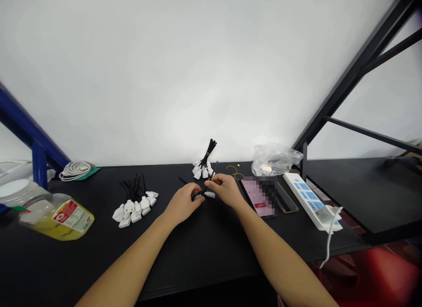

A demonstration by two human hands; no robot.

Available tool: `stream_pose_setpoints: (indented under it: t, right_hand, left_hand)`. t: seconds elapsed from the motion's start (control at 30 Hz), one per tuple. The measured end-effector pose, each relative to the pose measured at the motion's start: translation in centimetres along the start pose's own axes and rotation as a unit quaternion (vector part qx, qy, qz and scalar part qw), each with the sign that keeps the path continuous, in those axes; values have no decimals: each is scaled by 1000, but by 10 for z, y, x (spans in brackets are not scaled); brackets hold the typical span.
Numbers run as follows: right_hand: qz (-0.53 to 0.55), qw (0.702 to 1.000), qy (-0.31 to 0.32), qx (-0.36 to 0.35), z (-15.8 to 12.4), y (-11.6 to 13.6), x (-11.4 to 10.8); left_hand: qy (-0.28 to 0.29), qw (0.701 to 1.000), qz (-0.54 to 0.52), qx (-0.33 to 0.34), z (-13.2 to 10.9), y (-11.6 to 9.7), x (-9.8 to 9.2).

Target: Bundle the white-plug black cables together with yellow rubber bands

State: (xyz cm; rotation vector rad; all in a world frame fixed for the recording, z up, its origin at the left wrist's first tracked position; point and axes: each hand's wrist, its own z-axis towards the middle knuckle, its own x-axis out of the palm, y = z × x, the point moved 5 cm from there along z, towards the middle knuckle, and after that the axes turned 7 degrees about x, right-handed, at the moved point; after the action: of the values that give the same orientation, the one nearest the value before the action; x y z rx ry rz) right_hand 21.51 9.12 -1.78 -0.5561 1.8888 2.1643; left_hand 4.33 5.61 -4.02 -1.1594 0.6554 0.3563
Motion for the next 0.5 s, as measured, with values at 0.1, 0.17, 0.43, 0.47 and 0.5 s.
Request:
stream_pose_setpoints:
  t: [0.1,0.17,0.43,0.47,0.5]
  right_hand:
    - [-104,995,1,-1,3,-4,-4]
    - [-163,985,48,-23,3,-5,3]
    - [-268,945,155,-106,-6,-1,27]
    - [-276,943,161,-98,-6,-3,26]
    - [-289,940,161,-88,-6,-4,26]
  left_hand:
    - [25,998,61,-14,1,2,2]
    - [36,996,81,8,1,0,4]
    - [10,999,42,-29,3,11,-6]
    - [-10,998,47,-38,3,13,-11]
    - [-29,997,47,-44,3,14,-14]
